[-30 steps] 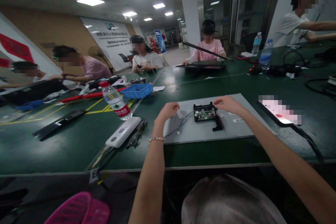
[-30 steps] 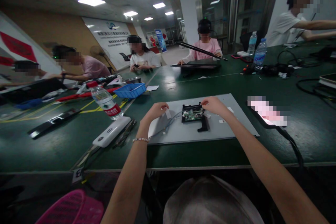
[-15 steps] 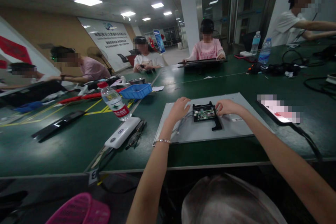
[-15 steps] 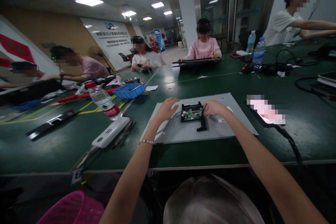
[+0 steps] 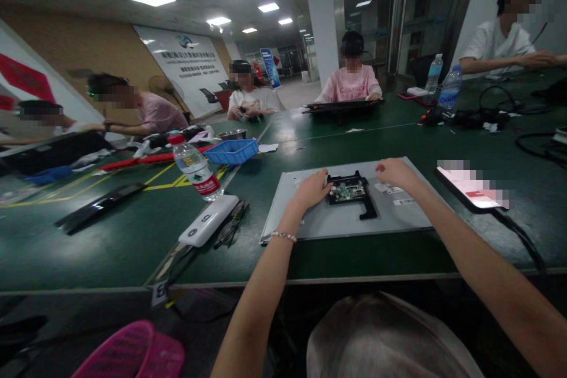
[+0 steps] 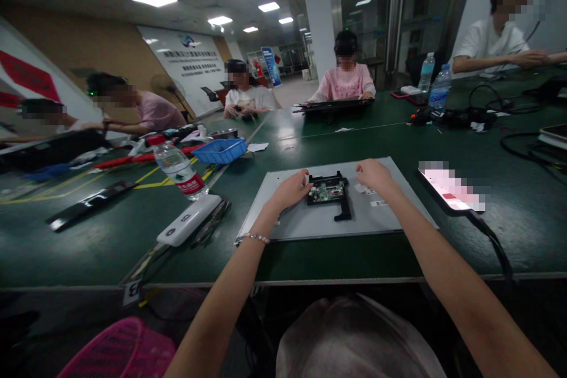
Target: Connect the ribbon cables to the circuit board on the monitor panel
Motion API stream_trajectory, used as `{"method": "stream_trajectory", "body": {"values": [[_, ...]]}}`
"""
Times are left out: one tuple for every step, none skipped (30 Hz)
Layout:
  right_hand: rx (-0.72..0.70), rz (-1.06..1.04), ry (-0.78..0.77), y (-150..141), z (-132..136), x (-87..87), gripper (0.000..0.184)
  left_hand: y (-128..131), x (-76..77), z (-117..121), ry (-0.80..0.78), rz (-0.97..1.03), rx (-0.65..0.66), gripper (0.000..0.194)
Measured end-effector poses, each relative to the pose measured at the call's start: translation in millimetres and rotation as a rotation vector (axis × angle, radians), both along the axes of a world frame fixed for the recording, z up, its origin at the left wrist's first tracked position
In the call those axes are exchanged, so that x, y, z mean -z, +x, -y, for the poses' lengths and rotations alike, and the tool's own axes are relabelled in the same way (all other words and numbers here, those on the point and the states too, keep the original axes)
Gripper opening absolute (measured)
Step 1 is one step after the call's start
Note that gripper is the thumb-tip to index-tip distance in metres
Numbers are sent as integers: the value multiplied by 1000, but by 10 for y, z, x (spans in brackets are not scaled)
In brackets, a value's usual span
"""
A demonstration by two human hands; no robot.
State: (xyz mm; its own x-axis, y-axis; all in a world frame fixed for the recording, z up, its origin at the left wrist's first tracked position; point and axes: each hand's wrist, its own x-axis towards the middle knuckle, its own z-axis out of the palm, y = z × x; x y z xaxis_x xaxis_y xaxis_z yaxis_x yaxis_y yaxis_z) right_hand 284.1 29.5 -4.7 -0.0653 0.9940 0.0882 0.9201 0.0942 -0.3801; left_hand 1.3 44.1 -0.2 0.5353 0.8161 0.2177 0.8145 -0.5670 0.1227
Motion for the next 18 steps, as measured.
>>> {"method": "stream_trajectory", "body": {"values": [[-36, -1, 40, -54, -28, -11, 31, 2, 9, -4, -13, 9, -3, 30], [-86, -7, 75, -119, -61, -25, 32, 3, 15, -9, -20, 16, -1, 29], [-145, -11, 103, -194, -100, -42, 33, 3, 18, -13, -22, 22, 2, 27], [-208, -11, 131, -274, -144, -58, 33, 2, 20, -15, -19, 25, 5, 25], [-273, -6, 162, -358, -191, -71, 34, 0, 20, -17, -15, 26, 8, 23], [-346, 2, 184, -442, -241, -81, 34, -2, 19, -17, -10, 25, 12, 22], [-410, 11, 195, -523, -290, -86, 34, -5, 17, -15, -5, 24, 17, 20], [-462, 22, 195, -599, -339, -86, 34, -9, 14, -12, -2, 24, 27, 19], [-501, 34, 185, -668, -385, -81, 34, -12, 12, -8, 0, 24, 37, 19], [-523, 45, 170, -728, -427, -73, 33, -14, 9, -4, 0, 26, 45, 18], [-532, 57, 154, -778, -464, -61, 31, -15, 8, 1, -2, 28, 52, 19], [-528, 67, 141, -819, -494, -47, 30, -16, 7, 4, -6, 31, 56, 19], [-515, 75, 134, -851, -517, -32, 28, -15, 8, 7, -12, 34, 55, 20], [-495, 80, 130, -874, -532, -19, 26, -13, 10, 9, -18, 39, 52, 20], [-471, 86, 129, -889, -538, -8, 26, -10, 11, 9, -23, 43, 50, 21], [-447, 91, 129, -898, -538, -1, 25, -8, 12, 10, -28, 47, 50, 22], [-424, 95, 132, -900, -530, 1, 25, -6, 11, 11, -30, 50, 49, 22], [-406, 98, 137, -896, -517, -4, 25, -4, 8, 13, -33, 52, 51, 22]]}}
